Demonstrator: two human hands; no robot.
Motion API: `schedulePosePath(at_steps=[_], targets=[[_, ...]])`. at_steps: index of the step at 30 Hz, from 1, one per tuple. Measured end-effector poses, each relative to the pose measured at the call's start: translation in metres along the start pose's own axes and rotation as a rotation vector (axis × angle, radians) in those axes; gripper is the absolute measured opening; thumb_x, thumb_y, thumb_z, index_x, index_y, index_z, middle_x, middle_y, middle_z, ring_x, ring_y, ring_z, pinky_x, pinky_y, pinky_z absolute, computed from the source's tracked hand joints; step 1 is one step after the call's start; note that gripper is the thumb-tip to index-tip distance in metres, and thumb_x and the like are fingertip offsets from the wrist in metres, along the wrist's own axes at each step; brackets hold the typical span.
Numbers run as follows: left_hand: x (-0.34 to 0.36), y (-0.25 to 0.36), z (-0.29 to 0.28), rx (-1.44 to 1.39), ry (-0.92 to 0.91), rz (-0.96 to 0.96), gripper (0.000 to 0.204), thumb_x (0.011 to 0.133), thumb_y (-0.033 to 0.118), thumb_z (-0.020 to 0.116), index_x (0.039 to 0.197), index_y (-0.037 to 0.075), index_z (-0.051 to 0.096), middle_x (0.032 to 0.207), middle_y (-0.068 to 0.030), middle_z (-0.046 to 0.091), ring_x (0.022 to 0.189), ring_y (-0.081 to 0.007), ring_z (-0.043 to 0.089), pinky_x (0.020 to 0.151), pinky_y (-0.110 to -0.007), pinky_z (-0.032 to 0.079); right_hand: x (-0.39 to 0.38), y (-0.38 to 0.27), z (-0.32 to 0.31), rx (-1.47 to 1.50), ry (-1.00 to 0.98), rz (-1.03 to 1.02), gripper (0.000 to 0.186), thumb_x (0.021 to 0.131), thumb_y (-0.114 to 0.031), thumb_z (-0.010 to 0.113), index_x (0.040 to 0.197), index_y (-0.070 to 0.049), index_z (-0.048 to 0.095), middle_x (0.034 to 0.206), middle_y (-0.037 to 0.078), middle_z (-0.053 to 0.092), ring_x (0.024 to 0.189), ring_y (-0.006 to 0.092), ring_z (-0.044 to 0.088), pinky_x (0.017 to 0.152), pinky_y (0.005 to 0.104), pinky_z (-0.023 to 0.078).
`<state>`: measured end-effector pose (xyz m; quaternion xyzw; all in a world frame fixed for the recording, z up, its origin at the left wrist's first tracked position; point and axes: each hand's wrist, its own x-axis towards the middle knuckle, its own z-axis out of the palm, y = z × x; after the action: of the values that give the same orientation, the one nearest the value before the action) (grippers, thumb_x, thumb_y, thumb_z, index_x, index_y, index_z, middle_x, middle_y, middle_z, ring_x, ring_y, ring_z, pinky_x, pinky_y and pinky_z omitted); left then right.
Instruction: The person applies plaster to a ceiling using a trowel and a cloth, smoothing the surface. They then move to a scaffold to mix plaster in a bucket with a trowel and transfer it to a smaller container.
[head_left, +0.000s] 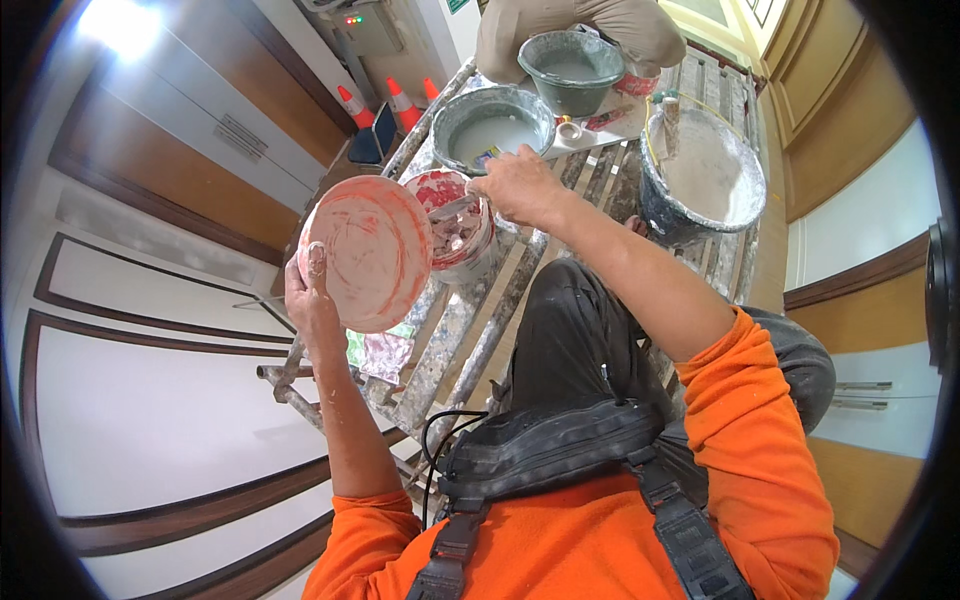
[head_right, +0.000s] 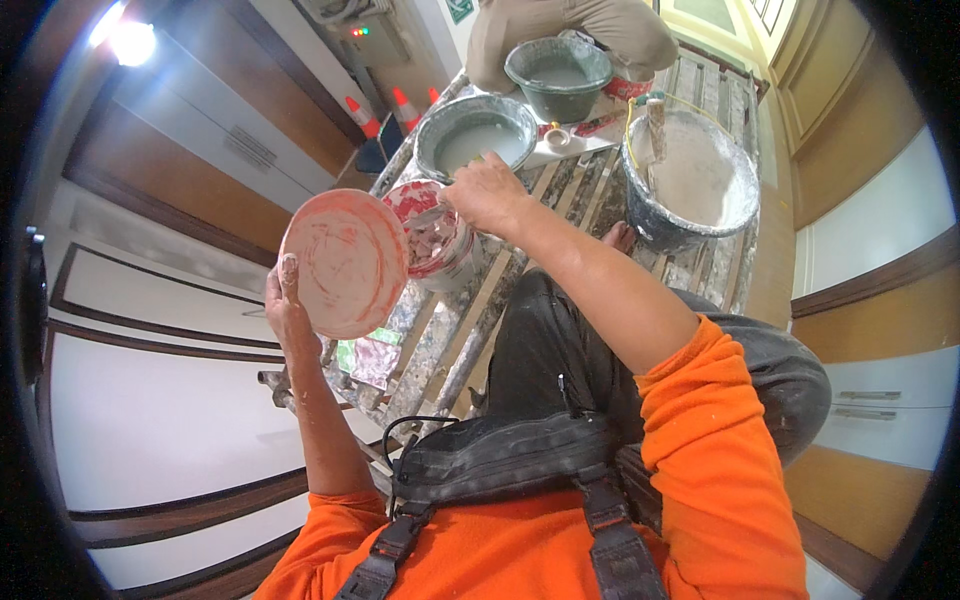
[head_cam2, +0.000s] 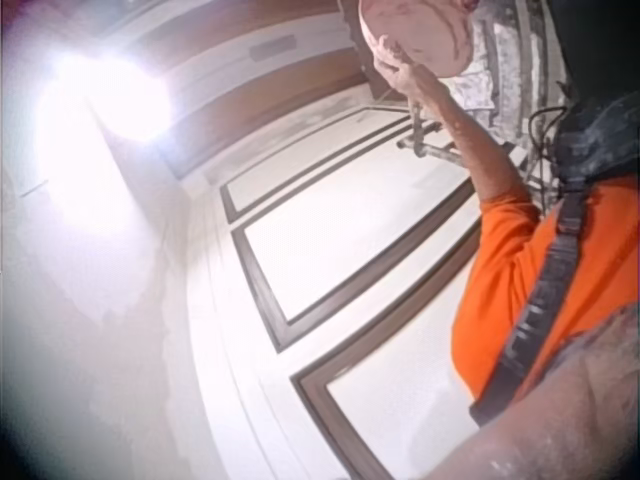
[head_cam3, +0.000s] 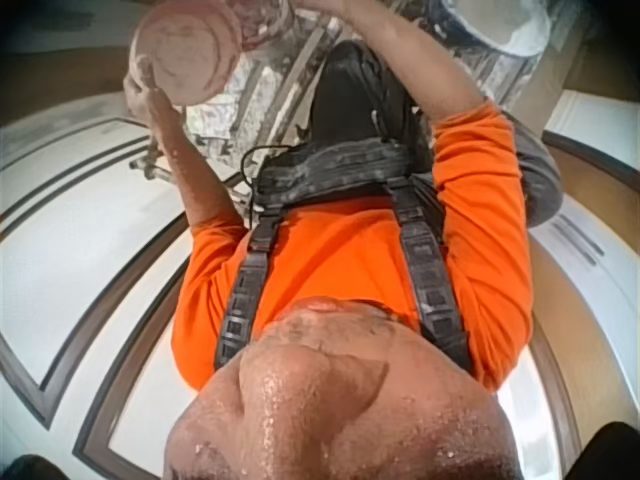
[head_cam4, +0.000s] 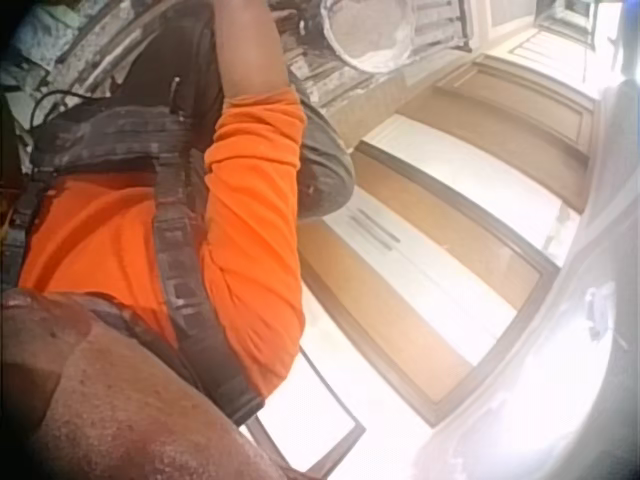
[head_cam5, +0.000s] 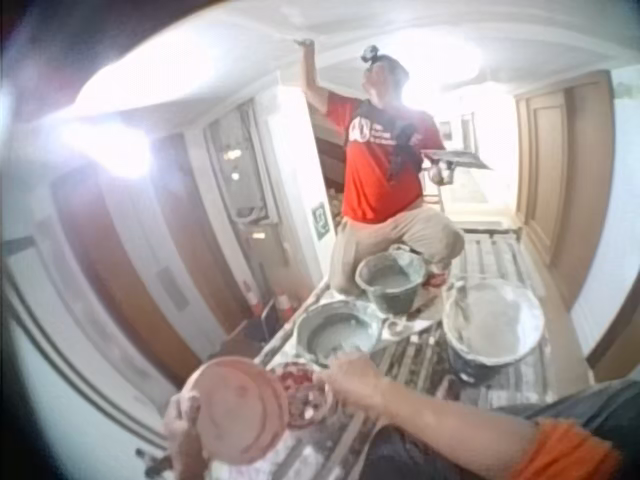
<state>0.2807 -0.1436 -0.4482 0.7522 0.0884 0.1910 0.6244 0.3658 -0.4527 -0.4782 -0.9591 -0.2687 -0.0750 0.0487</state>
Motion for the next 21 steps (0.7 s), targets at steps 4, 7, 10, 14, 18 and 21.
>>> schedulePosePath(at_steps=[4,7,10,14,18,21], targets=[[-0.001,-0.001,0.002,-0.037,-0.053,0.023,0.050,0.099,0.041,0.066,0.126,0.000,0.061,0.119,-0.0117,0.063,0.109,-0.0184,0.059,0.096,-0.035,0.047,-0.031,0.009,0.018,0.128,0.034,0.072,0.027,0.088,-0.010,0.060,0.110,-0.018,0.075,0.099,0.010,0.067,0.105,0.0283,0.064,0.092,0.0449,0.046],[-0.004,0.010,0.001,0.015,-0.078,0.031,0.048,0.099,0.039,0.065,0.127,0.000,0.060,0.119,-0.0117,0.063,0.110,-0.0190,0.059,0.098,-0.035,0.046,-0.071,0.012,0.029,0.085,0.192,-0.023,0.032,0.088,-0.009,0.060,0.114,-0.020,0.074,0.100,0.008,0.064,0.103,0.0273,0.062,0.090,0.0433,0.047],[-0.005,0.012,0.003,0.021,-0.068,0.018,0.046,0.099,0.036,0.066,0.127,0.000,0.059,0.119,-0.0115,0.063,0.110,-0.0193,0.059,0.098,-0.034,0.046,-0.090,0.009,0.019,0.077,0.262,-0.044,0.032,0.088,-0.009,0.060,0.115,-0.021,0.074,0.098,0.007,0.062,0.102,0.0268,0.061,0.089,0.0420,0.048],[-0.002,0.014,0.006,0.015,-0.080,0.015,0.046,0.098,0.032,0.068,0.129,-0.001,0.059,0.120,-0.0118,0.064,0.110,-0.0193,0.060,0.097,-0.034,0.047,-0.074,-0.002,0.015,0.131,0.281,0.017,0.032,0.087,-0.009,0.061,0.115,-0.020,0.074,0.097,0.008,0.061,0.102,0.0277,0.061,0.085,0.0427,0.051],[-0.002,0.028,-0.001,-0.208,-0.189,-0.147,0.050,0.096,0.028,0.069,0.132,-0.004,0.057,0.123,-0.0130,0.064,0.113,-0.0201,0.062,0.096,-0.034,0.050,-0.078,-0.009,0.040,0.121,0.235,0.001,0.034,0.086,-0.010,0.063,0.117,-0.018,0.073,0.098,0.009,0.061,0.102,0.0293,0.061,0.084,0.0436,0.054],[0.001,0.014,-0.011,-0.378,-0.188,-0.105,0.050,0.094,0.023,0.066,0.135,-0.005,0.055,0.125,-0.0150,0.063,0.114,-0.0223,0.063,0.095,-0.035,0.053,-0.108,-0.023,0.037,0.495,0.219,0.184,0.038,0.088,-0.012,0.062,0.125,-0.016,0.068,0.097,0.015,0.061,0.097,0.0339,0.064,0.085,0.0445,0.054]])
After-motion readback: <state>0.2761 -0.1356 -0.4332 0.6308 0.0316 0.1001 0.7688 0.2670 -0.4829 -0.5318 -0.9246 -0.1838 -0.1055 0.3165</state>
